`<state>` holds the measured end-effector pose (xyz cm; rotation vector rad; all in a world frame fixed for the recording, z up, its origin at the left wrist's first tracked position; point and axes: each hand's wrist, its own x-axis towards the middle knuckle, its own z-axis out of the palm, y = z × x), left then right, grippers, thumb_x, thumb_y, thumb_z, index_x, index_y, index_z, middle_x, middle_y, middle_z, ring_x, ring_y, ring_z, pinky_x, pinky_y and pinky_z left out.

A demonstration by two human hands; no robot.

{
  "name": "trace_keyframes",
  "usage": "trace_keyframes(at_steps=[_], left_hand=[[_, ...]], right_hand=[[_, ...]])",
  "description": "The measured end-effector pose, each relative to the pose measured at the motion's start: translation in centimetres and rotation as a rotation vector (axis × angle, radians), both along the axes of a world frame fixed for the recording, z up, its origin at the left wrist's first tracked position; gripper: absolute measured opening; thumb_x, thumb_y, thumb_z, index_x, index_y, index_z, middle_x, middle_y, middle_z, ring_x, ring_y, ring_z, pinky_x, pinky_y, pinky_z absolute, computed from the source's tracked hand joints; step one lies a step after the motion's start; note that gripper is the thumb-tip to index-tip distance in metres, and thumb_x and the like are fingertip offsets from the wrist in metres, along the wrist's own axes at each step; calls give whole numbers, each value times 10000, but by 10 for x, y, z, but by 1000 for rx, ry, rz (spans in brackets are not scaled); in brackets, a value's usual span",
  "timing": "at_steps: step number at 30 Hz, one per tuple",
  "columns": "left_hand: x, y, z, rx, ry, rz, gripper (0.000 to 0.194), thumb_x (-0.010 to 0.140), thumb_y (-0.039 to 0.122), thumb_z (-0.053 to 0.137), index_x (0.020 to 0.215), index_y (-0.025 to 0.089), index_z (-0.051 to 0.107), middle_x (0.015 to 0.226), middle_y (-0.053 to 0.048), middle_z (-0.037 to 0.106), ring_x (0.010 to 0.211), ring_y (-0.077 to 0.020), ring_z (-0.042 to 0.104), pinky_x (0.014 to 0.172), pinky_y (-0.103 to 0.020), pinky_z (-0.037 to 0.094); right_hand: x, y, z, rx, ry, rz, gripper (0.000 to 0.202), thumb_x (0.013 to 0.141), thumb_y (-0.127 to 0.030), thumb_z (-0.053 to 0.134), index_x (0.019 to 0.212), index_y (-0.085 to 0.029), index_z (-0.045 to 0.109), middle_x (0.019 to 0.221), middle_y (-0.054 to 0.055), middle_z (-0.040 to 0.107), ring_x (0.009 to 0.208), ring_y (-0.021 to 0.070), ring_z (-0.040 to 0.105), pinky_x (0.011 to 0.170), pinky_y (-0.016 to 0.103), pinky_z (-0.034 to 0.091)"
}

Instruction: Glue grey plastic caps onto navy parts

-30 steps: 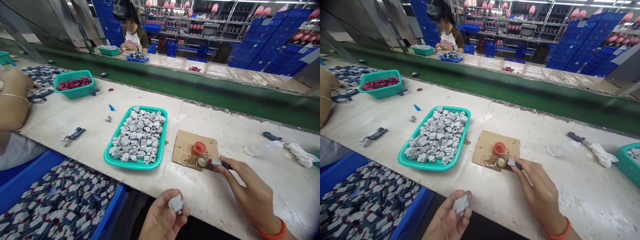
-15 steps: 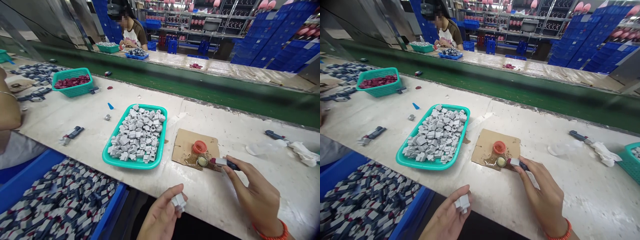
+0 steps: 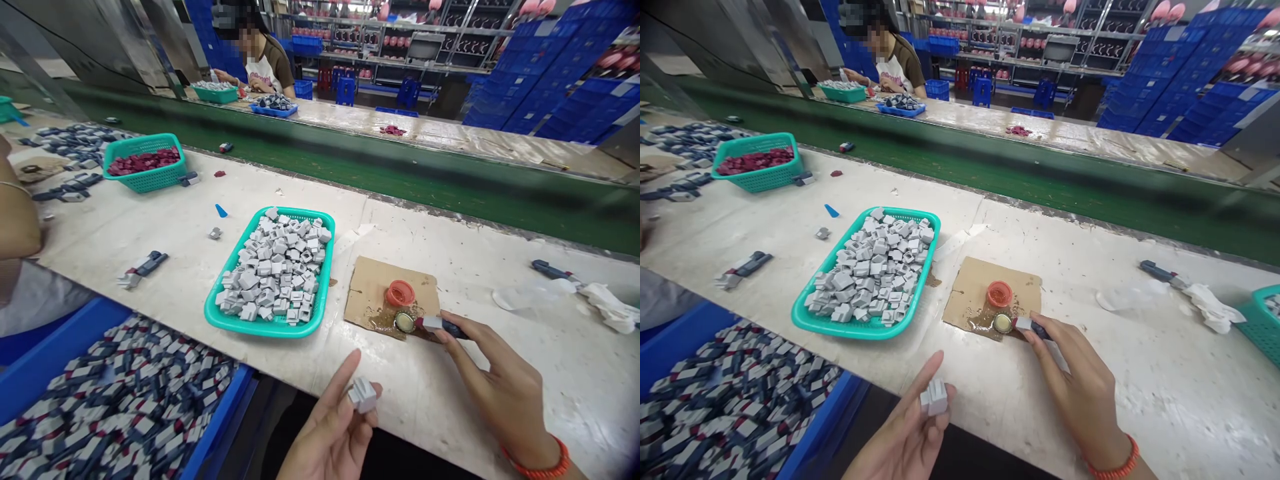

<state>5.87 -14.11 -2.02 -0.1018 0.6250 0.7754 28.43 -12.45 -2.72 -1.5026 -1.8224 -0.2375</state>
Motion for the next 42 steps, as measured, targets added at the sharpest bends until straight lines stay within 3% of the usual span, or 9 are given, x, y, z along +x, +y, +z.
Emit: trace_keyframes(at_steps=[4, 10, 15, 18, 21, 25, 32, 37, 42], left_hand=[[-1, 1, -1, -43, -34, -18, 215, 543, 186, 856, 735, 233, 772, 765, -24, 783, 669, -95, 717, 645, -91, 539], [0, -3, -3, -20, -86, 2, 213, 589, 272, 831, 781, 213, 761, 731, -23, 767, 654, -116, 707, 579, -154, 562], [5, -2, 2, 8, 89, 52, 335, 480, 231, 882, 792, 201, 764, 710, -23, 779, 557, -52, 662, 555, -90, 514], [7, -2, 2, 95, 248, 105, 287, 448, 235, 890, 702, 200, 760, 687, -4, 779, 553, -90, 689, 531, -118, 523], [9, -4, -5, 197, 389, 158, 296, 452, 252, 888, 713, 205, 758, 720, -22, 786, 629, -144, 720, 576, -156, 537], [11, -6, -18, 272, 528, 185, 300, 478, 269, 879, 751, 222, 764, 772, -43, 793, 715, -153, 722, 683, -175, 537], [12, -7, -25, 295, 589, 150, 296, 483, 290, 874, 753, 225, 770, 695, -16, 780, 607, -93, 674, 608, -130, 502], [12, -6, -22, 277, 597, 131, 315, 454, 303, 882, 738, 226, 770, 674, -18, 776, 598, -97, 674, 594, -129, 495], [16, -7, -21, 298, 645, 150, 330, 413, 341, 887, 708, 247, 772, 626, -3, 772, 580, -105, 682, 585, -128, 502]], right_hand=[[0, -1, 1, 8, -2, -7, 213, 883, -216, 581, 1095, -217, 595, 971, 32, 665, 867, 196, 637, 767, 309, 513], [-1, -3, 2, 25, 0, -44, 226, 882, -211, 581, 1107, -229, 589, 963, 27, 663, 867, 198, 639, 752, 312, 517], [-2, -1, 3, 12, -12, -32, 197, 887, -229, 570, 1082, -230, 598, 961, 28, 669, 862, 202, 648, 760, 317, 533], [-5, -6, 6, -28, 18, -54, 160, 887, -270, 573, 1035, -232, 620, 950, 23, 679, 841, 195, 660, 779, 302, 546], [-14, -21, 6, -61, 210, -120, 194, 867, -335, 598, 1033, -241, 633, 939, 5, 697, 778, 173, 683, 735, 233, 574], [-39, -41, -7, -194, 485, -13, 191, 848, -289, 623, 1037, -267, 635, 919, -28, 715, 728, 141, 698, 636, 120, 571], [-83, -53, -23, -278, 958, -119, 130, 846, -281, 625, 969, -266, 663, 895, 10, 704, 797, 162, 684, 721, 162, 562], [-81, -51, -22, -308, 895, -80, 132, 837, -325, 627, 942, -262, 677, 890, 16, 691, 795, 177, 666, 722, 212, 562], [-75, -46, -20, -324, 806, 46, 99, 831, -357, 634, 881, -286, 681, 863, -18, 681, 772, 145, 641, 676, 144, 513]])
